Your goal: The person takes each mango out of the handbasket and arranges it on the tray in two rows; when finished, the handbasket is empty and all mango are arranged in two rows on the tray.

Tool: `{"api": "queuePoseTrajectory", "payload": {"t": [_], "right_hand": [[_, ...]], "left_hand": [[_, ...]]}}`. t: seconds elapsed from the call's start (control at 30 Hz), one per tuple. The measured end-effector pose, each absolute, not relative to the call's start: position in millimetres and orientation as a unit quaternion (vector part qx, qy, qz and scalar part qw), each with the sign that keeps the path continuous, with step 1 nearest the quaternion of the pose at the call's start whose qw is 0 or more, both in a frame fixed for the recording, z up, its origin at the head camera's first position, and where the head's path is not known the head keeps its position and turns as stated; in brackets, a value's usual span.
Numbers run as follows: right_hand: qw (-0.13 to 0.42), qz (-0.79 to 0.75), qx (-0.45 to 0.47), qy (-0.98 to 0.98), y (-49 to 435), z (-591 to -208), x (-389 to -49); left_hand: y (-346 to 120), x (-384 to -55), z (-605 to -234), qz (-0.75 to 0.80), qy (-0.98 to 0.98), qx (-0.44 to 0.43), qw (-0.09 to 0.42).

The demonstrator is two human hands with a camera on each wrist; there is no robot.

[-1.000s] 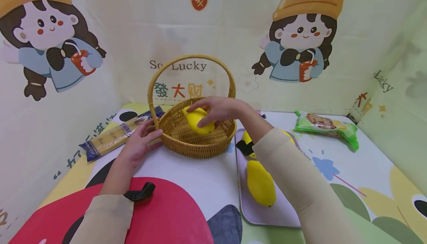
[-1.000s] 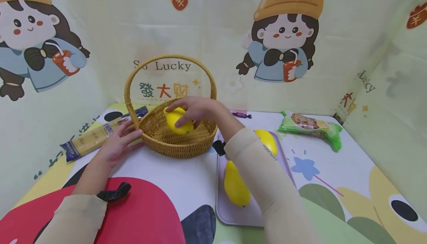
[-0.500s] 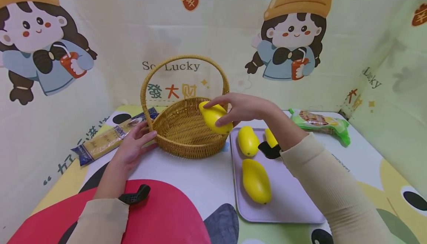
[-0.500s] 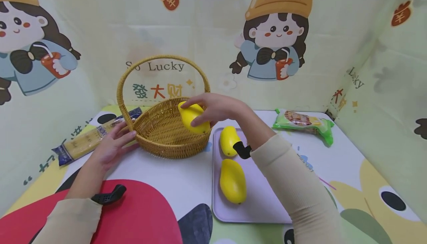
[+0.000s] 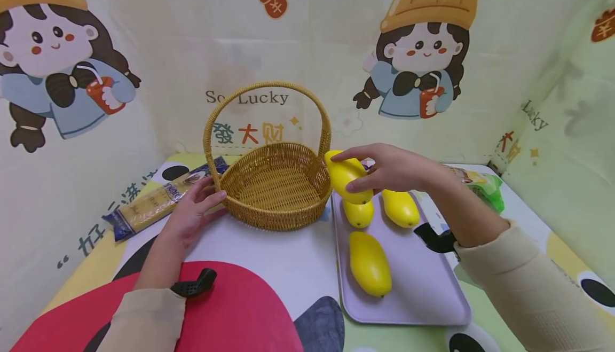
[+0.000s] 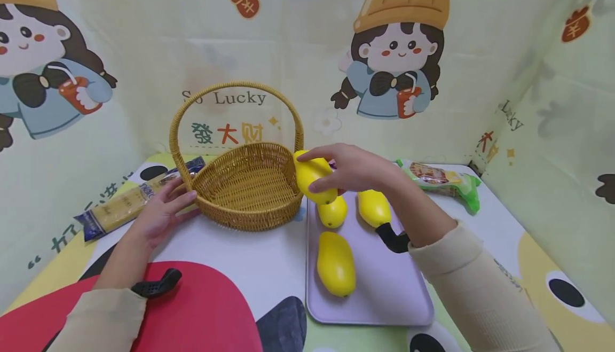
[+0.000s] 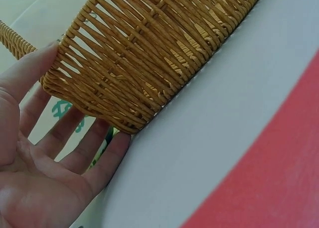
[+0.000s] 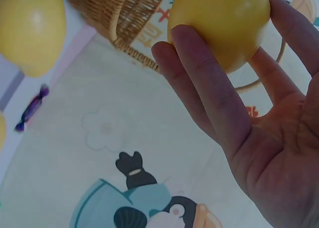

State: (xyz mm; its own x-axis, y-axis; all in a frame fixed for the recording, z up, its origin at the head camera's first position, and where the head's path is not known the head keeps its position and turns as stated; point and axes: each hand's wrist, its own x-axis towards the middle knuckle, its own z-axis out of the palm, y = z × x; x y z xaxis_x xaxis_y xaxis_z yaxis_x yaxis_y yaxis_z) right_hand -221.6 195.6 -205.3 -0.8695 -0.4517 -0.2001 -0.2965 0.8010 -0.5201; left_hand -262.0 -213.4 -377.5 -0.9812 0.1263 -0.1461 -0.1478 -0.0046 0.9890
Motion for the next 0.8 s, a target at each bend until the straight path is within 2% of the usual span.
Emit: {"api": "queuePoseTrajectory", "payload": {"t": [0.4,0.8], "right_hand": [[0.128,-0.243,-0.15,0.95,233.9,-208.1,-178.1],[0.116,-0.279,-0.115,0.946,277.6,-245.7,-139.9]], "left_hand": [[-212.2,-261.1,-377.8,0.706,0.702,-0.012,0.095],[-213.4,-261.0,-378.7,0.703,0.705,0.002,0.095]]}}
